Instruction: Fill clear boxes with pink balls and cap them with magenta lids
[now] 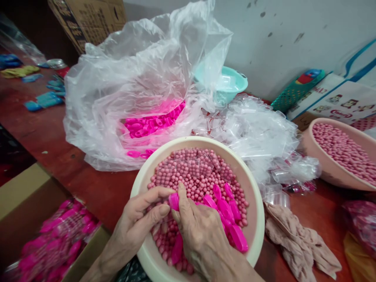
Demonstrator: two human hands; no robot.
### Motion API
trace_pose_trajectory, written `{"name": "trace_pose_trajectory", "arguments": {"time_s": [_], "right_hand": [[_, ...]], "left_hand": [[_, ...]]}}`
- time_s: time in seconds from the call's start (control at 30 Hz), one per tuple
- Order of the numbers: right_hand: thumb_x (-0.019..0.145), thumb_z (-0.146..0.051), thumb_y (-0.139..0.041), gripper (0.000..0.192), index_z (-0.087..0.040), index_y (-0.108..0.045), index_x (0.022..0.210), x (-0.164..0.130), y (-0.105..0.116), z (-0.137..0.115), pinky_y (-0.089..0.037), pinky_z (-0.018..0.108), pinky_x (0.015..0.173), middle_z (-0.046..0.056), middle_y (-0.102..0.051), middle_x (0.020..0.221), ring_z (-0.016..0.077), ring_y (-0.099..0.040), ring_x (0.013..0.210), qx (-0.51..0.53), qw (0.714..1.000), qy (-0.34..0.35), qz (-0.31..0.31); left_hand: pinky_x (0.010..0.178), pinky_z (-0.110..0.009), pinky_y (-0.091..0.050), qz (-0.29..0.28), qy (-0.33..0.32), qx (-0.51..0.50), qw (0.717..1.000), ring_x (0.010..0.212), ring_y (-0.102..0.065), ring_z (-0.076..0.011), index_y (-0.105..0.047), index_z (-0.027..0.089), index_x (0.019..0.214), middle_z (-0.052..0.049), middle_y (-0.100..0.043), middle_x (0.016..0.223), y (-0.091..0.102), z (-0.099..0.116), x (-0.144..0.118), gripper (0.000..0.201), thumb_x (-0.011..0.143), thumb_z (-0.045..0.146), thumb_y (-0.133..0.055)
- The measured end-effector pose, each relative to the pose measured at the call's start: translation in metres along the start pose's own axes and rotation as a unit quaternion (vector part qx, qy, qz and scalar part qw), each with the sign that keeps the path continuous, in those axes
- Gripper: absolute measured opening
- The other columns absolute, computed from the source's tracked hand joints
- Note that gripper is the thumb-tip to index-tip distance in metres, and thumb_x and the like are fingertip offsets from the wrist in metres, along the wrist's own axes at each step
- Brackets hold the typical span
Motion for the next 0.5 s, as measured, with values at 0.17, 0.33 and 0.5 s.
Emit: {"name": "trace_pose_trajectory", "arguments": {"time_s": [0.17, 0.33, 0.5], "right_hand": [[0.094, -0.038, -0.031, 0.04, -0.006, -0.039, 0.116, 0.012, -0.003, -0.002, -0.045, 0.028, 0.042, 0.006, -0.061, 0.063, 0.0186, -0.059, 0.049, -0.098, 0.994, -0.044, -0.018], [0.09, -0.049, -0.035, 0.032, -0.018, -0.04, 0.086, 0.013, -0.002, -0.008, -0.034, 0.026, 0.038, -0.003, -0.049, 0.052, 0.0159, -0.05, 0.039, -0.164, 0.984, -0.034, -0.056], [0.09, -0.044, -0.041, 0.026, -0.021, -0.035, 0.081, 0.012, -0.002, -0.013, -0.029, 0.026, 0.041, -0.003, -0.049, 0.053, 0.0154, -0.049, 0.04, -0.162, 0.985, -0.004, -0.054]], "left_hand": [[0.064, -0.017, -0.042, -0.008, 0.001, -0.065, 0.998, 0.074, -0.051, -0.0101, -0.05, 0.022, 0.116, 0.0, -0.055, 0.084, -0.002, 0.0, 0.004, 0.028, 0.089, 0.03, -0.048], [0.064, -0.018, -0.041, -0.052, -0.009, -0.074, 0.996, 0.072, -0.05, -0.0095, -0.055, 0.021, 0.111, 0.0, -0.055, 0.081, -0.004, 0.004, 0.004, 0.024, 0.091, 0.03, -0.045], [0.067, -0.019, -0.042, -0.065, -0.012, -0.051, 0.996, 0.081, -0.054, -0.0124, -0.057, 0.019, 0.105, -0.002, -0.06, 0.088, -0.003, 0.008, 0.004, 0.02, 0.09, 0.026, -0.047]]}}
Point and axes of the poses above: each hand's wrist, its own x-axis towards the middle knuckle, its own y-axis out of the back of the hand, z = x × y, the point moved 6 cm from there along x, towards the middle knuckle
